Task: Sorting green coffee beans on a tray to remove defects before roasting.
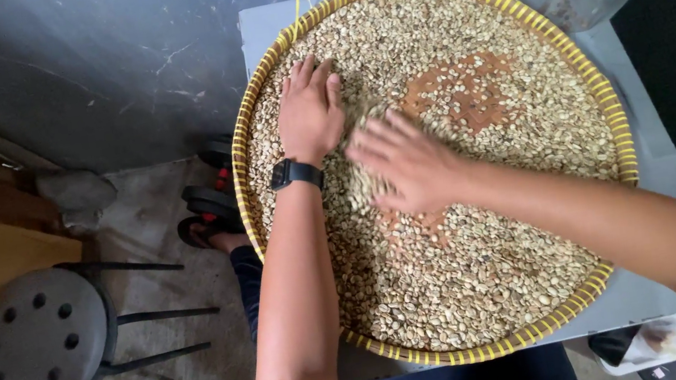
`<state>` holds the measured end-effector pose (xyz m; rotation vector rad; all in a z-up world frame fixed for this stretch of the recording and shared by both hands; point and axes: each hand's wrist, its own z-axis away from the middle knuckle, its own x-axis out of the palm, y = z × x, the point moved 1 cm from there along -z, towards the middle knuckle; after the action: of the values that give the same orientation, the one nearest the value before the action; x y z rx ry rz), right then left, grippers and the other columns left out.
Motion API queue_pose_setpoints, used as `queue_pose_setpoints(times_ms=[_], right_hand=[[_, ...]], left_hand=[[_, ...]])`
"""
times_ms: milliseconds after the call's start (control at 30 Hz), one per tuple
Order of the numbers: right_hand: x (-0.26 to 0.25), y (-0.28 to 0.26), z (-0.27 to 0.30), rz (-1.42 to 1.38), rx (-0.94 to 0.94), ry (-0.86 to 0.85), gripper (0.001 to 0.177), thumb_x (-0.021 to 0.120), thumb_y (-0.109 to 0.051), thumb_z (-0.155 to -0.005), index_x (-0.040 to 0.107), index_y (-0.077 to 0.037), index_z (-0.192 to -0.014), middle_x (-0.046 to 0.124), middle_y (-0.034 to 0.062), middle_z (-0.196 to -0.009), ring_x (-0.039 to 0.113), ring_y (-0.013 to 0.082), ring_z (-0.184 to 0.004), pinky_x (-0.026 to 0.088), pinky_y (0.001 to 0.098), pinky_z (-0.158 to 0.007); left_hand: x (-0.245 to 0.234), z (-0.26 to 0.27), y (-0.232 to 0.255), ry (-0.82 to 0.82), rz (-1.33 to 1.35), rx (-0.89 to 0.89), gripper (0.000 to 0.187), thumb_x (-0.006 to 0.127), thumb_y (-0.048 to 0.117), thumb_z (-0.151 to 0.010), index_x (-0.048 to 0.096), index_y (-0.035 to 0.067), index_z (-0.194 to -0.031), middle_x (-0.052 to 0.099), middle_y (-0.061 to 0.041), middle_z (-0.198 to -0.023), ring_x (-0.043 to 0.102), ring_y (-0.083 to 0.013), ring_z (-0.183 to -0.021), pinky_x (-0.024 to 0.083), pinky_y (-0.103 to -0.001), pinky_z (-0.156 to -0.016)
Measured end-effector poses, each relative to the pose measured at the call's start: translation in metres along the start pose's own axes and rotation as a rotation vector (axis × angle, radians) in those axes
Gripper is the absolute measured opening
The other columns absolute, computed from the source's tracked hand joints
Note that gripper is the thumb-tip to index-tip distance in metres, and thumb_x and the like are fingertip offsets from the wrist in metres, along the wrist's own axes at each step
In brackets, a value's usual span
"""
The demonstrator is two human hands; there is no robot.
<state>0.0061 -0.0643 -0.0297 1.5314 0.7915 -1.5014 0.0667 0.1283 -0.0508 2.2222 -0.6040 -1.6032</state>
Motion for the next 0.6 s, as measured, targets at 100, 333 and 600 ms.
queue_pose_setpoints(times_ms=[100,333,600], right_hand=[[0.014,0.032,-0.022,-0.045,0.103,0.182,0.069,0.054,-0.064,-0.094,0.058,-0.010,-0.135,0.049,0.0240,-0.152,0.053,0.0451,-0.134,0.031,0.0647,-0.115],[-0.022,0.074,-0.020,-0.277,0.355,-0.030,0.068,0.036,-0.062,-0.105,0.032,-0.026,-0.162,0.031,0.0202,-0.165,0.030,0.0465,-0.149,0.015,0.0663,-0.122],[-0.024,0.090,0.037,-0.247,0.458,-0.086,0.073,0.030,-0.062,-0.105,0.024,-0.022,-0.166,0.030,0.0241,-0.165,0.031,0.0543,-0.148,0.025,0.0720,-0.116]], left_hand=[[-0.001,0.002,0.003,-0.002,-0.068,0.029,0.049,0.037,0.041,-0.108,0.061,0.015,-0.143,0.051,-0.017,-0.153,0.042,-0.0370,-0.146,0.031,-0.052,-0.122],[0.002,0.003,0.005,-0.034,-0.108,0.004,0.051,0.037,0.041,-0.108,0.057,0.014,-0.147,0.046,-0.017,-0.157,0.037,-0.0356,-0.150,0.025,-0.052,-0.124],[0.005,0.002,0.003,-0.055,-0.118,0.007,0.050,0.042,0.040,-0.106,0.055,0.015,-0.148,0.044,-0.017,-0.158,0.035,-0.0354,-0.151,0.025,-0.051,-0.124]])
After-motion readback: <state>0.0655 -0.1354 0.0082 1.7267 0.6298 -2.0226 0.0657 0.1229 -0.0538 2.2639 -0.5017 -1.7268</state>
